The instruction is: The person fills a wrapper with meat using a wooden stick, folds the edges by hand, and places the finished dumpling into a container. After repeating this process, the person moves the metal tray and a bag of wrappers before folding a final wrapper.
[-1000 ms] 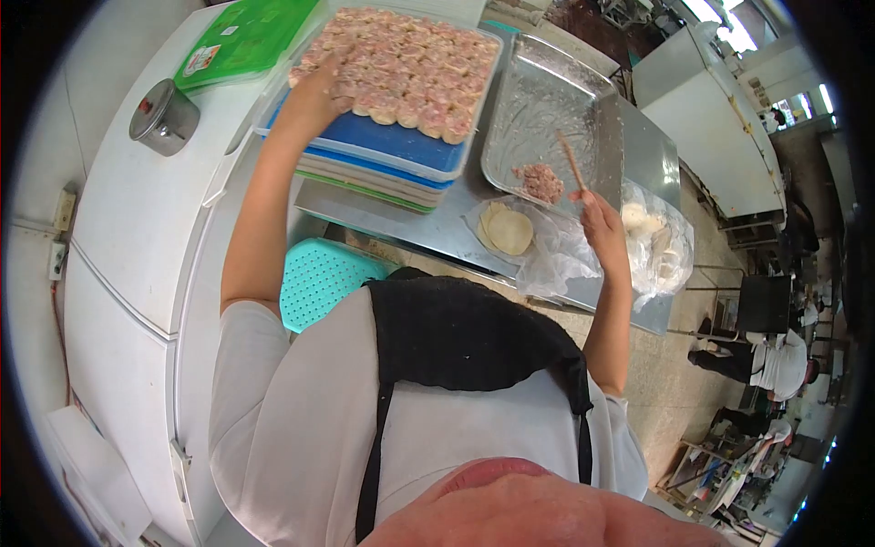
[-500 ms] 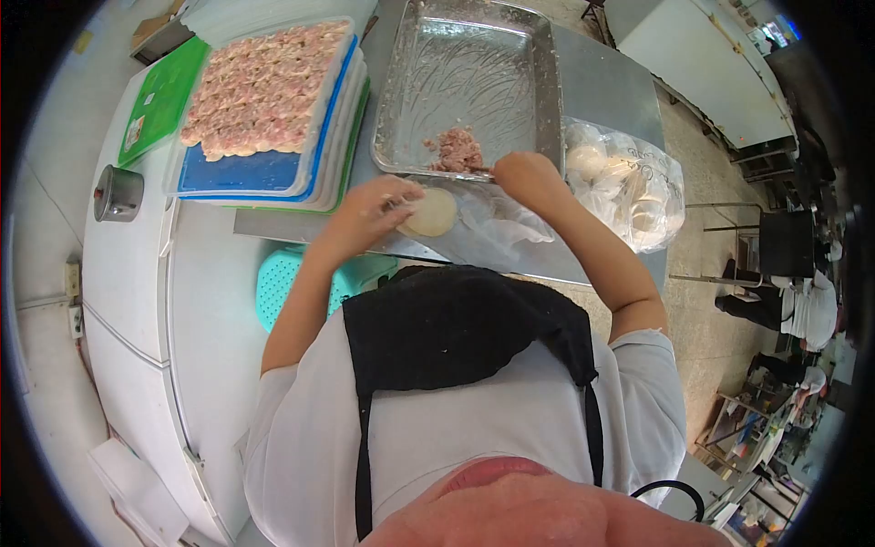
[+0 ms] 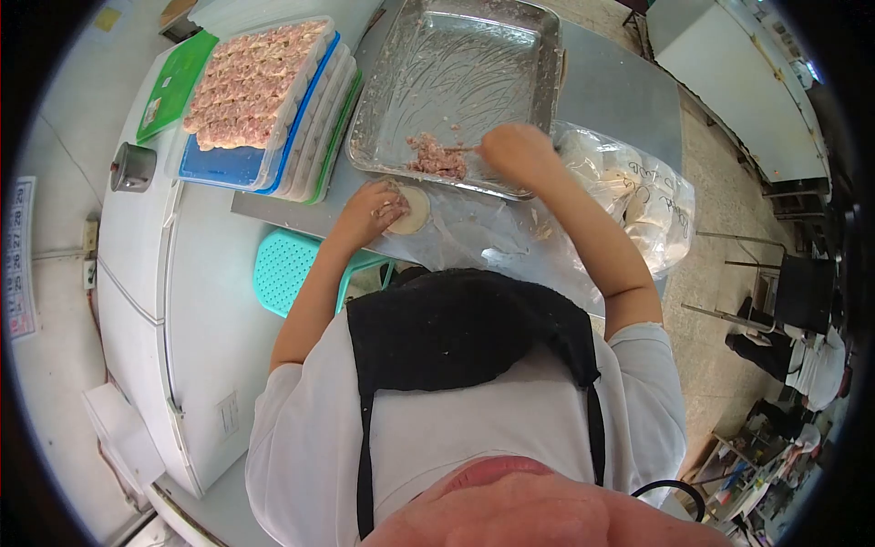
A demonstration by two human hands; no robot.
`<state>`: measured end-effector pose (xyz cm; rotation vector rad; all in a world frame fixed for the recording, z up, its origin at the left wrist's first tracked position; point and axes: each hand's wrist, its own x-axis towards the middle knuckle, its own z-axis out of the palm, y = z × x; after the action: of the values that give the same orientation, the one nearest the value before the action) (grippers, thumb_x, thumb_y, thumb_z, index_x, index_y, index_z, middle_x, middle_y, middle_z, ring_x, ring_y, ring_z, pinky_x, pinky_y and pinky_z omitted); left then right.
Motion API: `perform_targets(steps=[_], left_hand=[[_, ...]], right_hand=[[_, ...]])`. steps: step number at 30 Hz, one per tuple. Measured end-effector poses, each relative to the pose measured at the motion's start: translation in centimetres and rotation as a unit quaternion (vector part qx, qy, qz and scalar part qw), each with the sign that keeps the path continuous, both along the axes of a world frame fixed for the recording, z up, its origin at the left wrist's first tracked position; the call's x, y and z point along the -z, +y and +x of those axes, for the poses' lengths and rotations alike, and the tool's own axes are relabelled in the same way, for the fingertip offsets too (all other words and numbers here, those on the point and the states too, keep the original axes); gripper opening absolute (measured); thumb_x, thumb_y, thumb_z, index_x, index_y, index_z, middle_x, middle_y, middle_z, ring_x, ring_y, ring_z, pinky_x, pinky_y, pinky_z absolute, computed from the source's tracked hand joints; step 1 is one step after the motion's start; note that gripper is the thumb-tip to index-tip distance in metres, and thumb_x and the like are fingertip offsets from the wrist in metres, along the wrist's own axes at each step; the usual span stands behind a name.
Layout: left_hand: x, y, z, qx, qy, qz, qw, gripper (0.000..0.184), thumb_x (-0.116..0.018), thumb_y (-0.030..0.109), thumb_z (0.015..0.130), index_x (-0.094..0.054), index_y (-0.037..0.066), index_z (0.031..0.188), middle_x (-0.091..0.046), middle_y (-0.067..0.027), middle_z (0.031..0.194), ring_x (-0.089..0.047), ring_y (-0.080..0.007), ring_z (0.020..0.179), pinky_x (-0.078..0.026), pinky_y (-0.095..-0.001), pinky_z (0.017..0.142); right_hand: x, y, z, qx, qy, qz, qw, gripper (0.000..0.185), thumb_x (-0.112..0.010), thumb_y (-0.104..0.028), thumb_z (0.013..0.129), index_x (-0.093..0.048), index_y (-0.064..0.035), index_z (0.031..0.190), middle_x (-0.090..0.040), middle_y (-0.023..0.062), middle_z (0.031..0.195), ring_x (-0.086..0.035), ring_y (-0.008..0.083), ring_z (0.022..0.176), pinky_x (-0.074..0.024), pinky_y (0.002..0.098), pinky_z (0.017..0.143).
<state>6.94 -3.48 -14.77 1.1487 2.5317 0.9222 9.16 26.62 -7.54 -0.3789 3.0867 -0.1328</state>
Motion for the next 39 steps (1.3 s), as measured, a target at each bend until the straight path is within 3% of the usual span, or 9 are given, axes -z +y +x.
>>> perform_targets(steps=[4, 6, 12, 17, 22, 27, 30, 34, 39], left_hand=[[0.4, 0.5, 0.5, 0.017, 0.069, -0.021, 0.997, 0.02, -0.071, 0.019, 0.077, -0.07, 0.011, 0.096, -0.061, -0.0113, 0.107, -0.054, -0.0339, 0.105, -0.044, -0.0423, 0.091], [1.5, 0.2, 0.3, 0.039, 0.128, -0.017, 0.991, 0.019, -0.071, 0.018, 0.077, -0.07, 0.011, 0.094, -0.061, -0.0114, 0.108, -0.053, -0.0337, 0.107, -0.045, -0.0419, 0.091], [1.3, -1.0, -0.7, 0.038, 0.022, -0.008, 0.999, 0.018, -0.07, 0.019, 0.079, -0.07, 0.011, 0.095, -0.061, -0.0118, 0.107, -0.053, -0.0335, 0.109, -0.045, -0.0416, 0.09], [1.5, -2.0, -2.3, 0.05, 0.061, 0.102, 0.992, 0.021, -0.069, 0.02, 0.079, -0.064, 0.006, 0.094, -0.06, -0.0119, 0.095, -0.057, -0.0327, 0.093, -0.047, -0.0424, 0.082], [-3.0, -1.1, -3.7, 0.108, 0.001, 0.102, 0.989, 0.02, -0.066, 0.017, 0.08, -0.059, 0.004, 0.093, -0.061, -0.013, 0.096, -0.057, -0.034, 0.094, -0.047, -0.0415, 0.084], [-2.4, -1.3, -5.5, 0.166, -0.032, 0.098, 0.981, 0.02, -0.064, 0.015, 0.078, -0.059, 0.004, 0.094, -0.061, -0.0149, 0.099, -0.057, -0.0355, 0.095, -0.047, -0.0415, 0.085], [-1.7, -1.7, -5.9, 0.194, 0.004, 0.139, 0.971, 0.018, -0.063, 0.013, 0.078, -0.058, 0.003, 0.092, -0.06, -0.0152, 0.097, -0.057, -0.0361, 0.093, -0.046, -0.042, 0.084], [-1.7, -1.9, -6.0, 0.213, -0.005, 0.144, 0.967, 0.016, -0.062, 0.011, 0.077, -0.056, 0.002, 0.09, -0.06, -0.015, 0.095, -0.056, -0.0362, 0.091, -0.046, -0.0417, 0.084], [-0.7, -2.2, -6.1, 0.218, 0.012, 0.152, 0.964, 0.019, -0.062, 0.012, 0.079, -0.056, 0.002, 0.094, -0.06, -0.0134, 0.095, -0.057, -0.0327, 0.093, -0.046, -0.0394, 0.086]], right_hand=[[3.0, 0.4, -3.5, 0.02, 0.01, -0.036, 0.999, 0.025, -0.056, -0.022, 0.084, -0.069, -0.0006, 0.078, -0.067, 0.0211, 0.079, -0.067, 0.0375, 0.077, -0.0531, 0.0461, 0.067], [6.1, -1.3, -3.5, -0.075, 0.022, -0.02, 0.997, 0.021, -0.058, -0.018, 0.082, -0.071, -0.0024, 0.078, -0.069, 0.0193, 0.082, -0.068, 0.0351, 0.078, -0.0539, 0.0453, 0.067], [-0.3, -1.8, -4.0, -0.029, -0.018, -0.027, 0.999, 0.02, -0.057, -0.015, 0.081, -0.071, -0.0008, 0.08, -0.069, 0.0196, 0.081, -0.068, 0.0363, 0.078, -0.0539, 0.0456, 0.067], [1.3, -4.5, -2.6, -0.033, -0.075, 0.023, 0.996, 0.019, -0.058, -0.015, 0.081, -0.071, -0.0009, 0.08, -0.068, 0.0198, 0.081, -0.068, 0.0365, 0.077, -0.0535, 0.0459, 0.066], [-1.1, -4.0, -2.7, 0.042, -0.055, 0.033, 0.997, 0.021, -0.058, -0.017, 0.081, -0.071, -0.001, 0.08, -0.068, 0.0196, 0.079, -0.068, 0.0357, 0.076, -0.0535, 0.0465, 0.065], [0.4, -7.7, -0.1, -0.016, -0.002, 0.069, 0.997, 0.019, -0.057, -0.016, 0.08, -0.071, -0.0033, 0.074, -0.068, 0.0177, 0.074, -0.068, 0.0335, 0.071, -0.0541, 0.0425, 0.061], [-3.1, -7.0, -0.9, 0.046, -0.038, 0.095, 0.994, 0.017, -0.057, -0.013, 0.077, -0.069, -0.0027, 0.071, -0.067, 0.018, 0.073, -0.068, 0.0335, 0.07, -0.0534, 0.0446, 0.059], [0.6, -8.1, -0.6, 0.053, -0.036, 0.111, 0.992, 0.017, -0.056, -0.013, 0.08, -0.07, -0.0042, 0.075, -0.068, 0.0175, 0.075, -0.069, 0.032, 0.07, -0.0542, 0.0419, 0.06], [1.3, -9.3, -1.4, 0.012, -0.041, -0.044, 0.998, 0.02, -0.056, -0.019, 0.085, -0.069, -0.0049, 0.087, -0.068, 0.0184, 0.083, -0.068, 0.0322, 0.073, -0.0538, 0.0425, 0.067]])
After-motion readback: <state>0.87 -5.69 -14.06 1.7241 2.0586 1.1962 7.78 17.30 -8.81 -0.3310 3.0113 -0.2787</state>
